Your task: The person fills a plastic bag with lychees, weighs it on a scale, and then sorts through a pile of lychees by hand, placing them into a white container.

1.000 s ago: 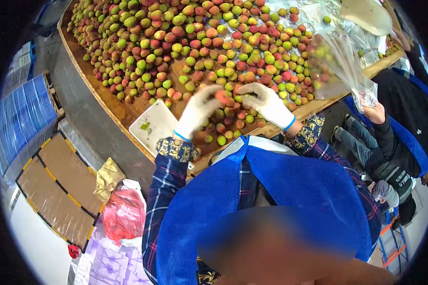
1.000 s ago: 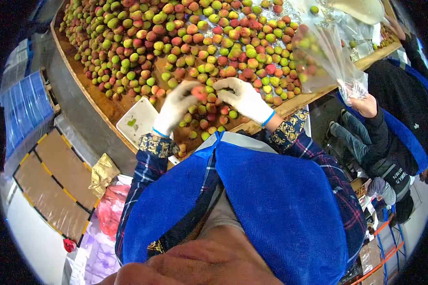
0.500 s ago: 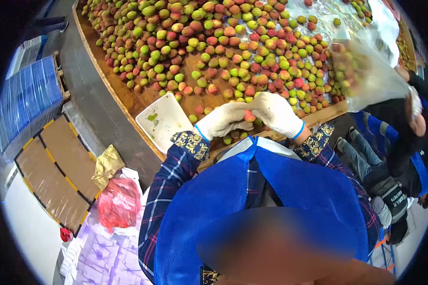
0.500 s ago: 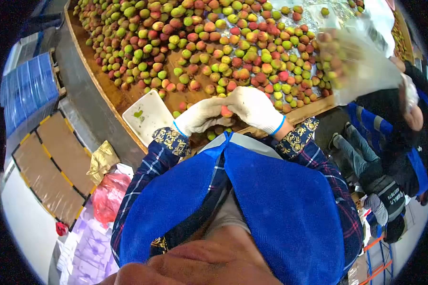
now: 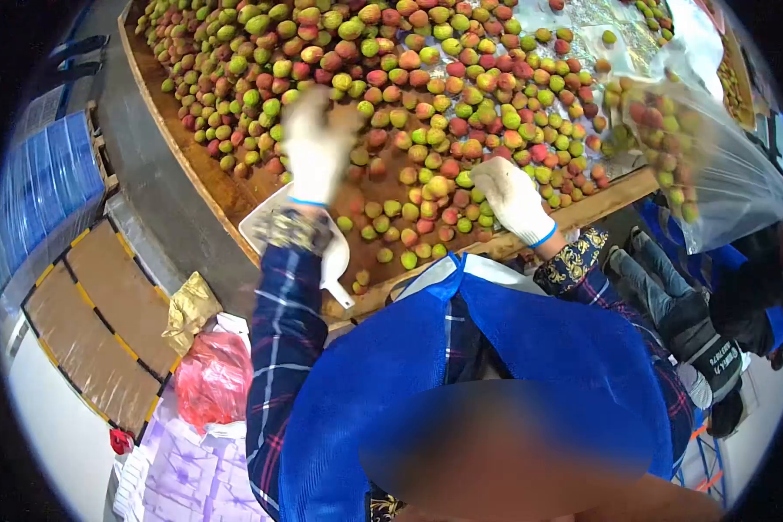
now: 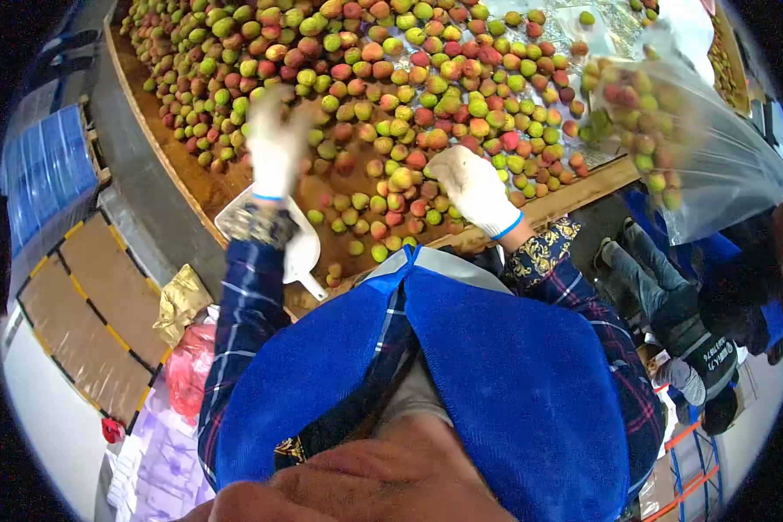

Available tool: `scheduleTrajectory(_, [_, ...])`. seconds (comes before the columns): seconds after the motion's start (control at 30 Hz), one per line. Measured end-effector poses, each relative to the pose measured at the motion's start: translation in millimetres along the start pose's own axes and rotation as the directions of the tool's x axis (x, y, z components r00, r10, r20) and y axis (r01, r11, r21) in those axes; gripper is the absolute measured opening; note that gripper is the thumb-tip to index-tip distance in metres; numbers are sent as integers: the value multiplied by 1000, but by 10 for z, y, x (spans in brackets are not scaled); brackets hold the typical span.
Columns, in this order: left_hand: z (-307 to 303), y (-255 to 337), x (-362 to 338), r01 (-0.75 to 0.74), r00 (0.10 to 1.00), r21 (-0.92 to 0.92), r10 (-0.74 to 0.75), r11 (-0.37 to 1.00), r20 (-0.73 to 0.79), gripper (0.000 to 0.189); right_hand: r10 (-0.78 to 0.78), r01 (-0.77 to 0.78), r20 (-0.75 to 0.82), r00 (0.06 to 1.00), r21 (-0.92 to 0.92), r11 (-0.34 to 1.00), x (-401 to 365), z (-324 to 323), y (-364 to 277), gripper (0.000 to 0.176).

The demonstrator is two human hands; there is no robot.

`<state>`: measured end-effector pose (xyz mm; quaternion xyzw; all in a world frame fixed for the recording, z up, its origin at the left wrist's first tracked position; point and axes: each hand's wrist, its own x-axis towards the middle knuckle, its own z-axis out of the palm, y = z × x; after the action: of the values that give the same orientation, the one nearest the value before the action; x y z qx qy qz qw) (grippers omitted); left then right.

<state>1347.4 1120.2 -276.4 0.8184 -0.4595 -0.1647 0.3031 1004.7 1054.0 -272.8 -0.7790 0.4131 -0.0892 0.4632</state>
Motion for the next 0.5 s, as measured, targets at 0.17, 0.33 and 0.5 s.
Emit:
scheduleTrajectory(0.17, [-54, -1111, 756, 165, 927, 223, -74, 961, -368, 62, 73, -83, 92, 993, 113, 990, 1, -31, 61, 19])
scheduleTrajectory(0.33, [369, -623, 389, 0, 944, 238, 79, 971, -322, 32, -46, 44, 12, 999, 164, 986, 665, -113, 106, 29])
scheduleTrajectory(0.5, [935, -65, -478, -141, 975, 144, 162, 980, -152, 61, -347, 346, -270, 898, -54, 937, 1919, 87, -99, 26])
